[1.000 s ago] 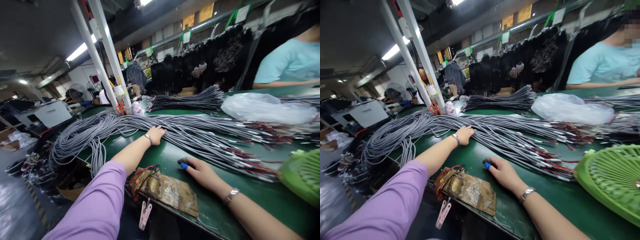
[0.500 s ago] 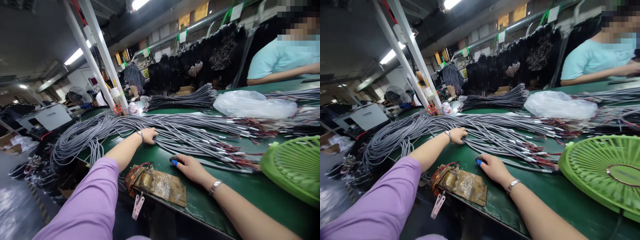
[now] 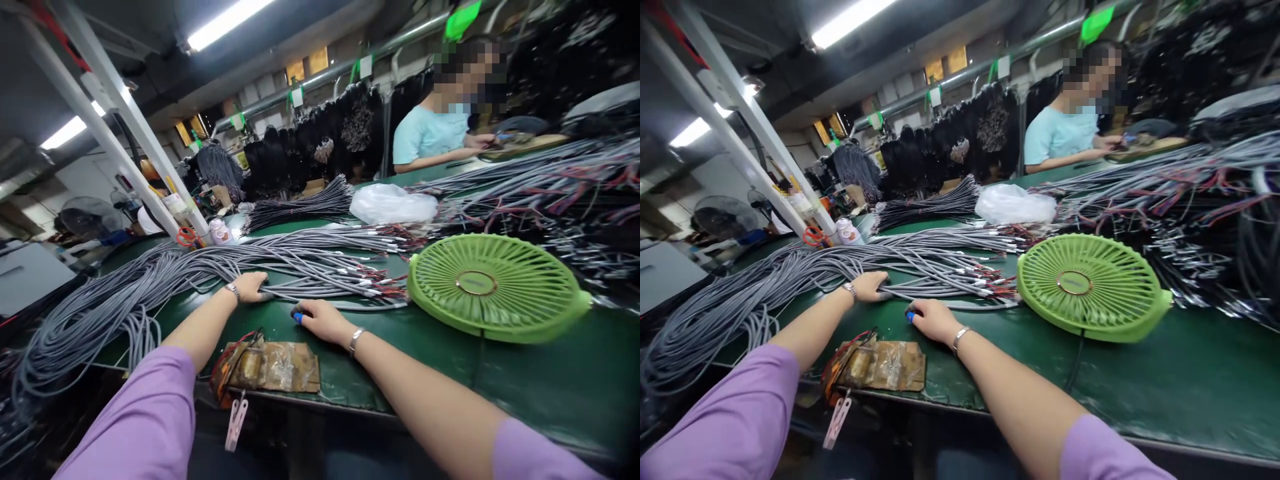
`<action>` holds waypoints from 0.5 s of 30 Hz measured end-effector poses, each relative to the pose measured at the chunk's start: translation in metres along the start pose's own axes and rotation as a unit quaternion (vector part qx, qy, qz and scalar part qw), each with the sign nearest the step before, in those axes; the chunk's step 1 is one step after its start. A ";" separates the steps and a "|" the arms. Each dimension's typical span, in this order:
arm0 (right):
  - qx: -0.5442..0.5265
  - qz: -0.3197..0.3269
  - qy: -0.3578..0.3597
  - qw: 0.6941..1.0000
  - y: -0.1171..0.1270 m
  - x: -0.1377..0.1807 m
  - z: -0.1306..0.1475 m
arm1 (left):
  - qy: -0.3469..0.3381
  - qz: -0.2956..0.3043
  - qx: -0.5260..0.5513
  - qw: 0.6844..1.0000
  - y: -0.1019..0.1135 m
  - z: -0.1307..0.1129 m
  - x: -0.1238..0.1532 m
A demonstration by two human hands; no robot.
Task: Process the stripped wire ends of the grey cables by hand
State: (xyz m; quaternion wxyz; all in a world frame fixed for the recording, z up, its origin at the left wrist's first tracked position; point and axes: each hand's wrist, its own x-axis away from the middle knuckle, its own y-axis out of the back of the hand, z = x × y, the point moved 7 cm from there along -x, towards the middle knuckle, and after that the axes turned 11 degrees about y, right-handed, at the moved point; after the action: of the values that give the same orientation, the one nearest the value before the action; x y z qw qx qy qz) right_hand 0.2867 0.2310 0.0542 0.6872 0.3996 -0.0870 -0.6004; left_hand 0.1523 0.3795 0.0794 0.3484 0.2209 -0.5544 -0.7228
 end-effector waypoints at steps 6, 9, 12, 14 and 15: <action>-0.002 -0.013 0.024 1.000 0.005 -0.001 0.005 | 0.034 0.024 -0.031 0.999 -0.001 -0.003 0.033; 0.003 -0.014 0.042 0.999 0.007 0.000 0.010 | 0.054 0.041 -0.018 0.998 0.010 -0.003 0.042; 0.055 -0.054 0.087 0.993 0.014 0.004 0.019 | 0.088 0.010 0.024 0.996 0.044 0.011 0.047; 0.072 -0.097 0.106 0.987 0.020 0.007 0.022 | 0.123 -0.036 0.056 0.990 0.080 0.031 0.053; 0.074 -0.121 0.108 0.984 0.024 0.008 0.021 | 0.144 -0.060 0.073 0.985 0.099 0.043 0.058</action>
State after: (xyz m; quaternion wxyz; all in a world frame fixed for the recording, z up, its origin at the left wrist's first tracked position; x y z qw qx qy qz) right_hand 0.2940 0.2137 0.0810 0.5834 0.5197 -0.0078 -0.6241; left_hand 0.1090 0.3501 0.1908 0.3638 0.3807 -0.5352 -0.6606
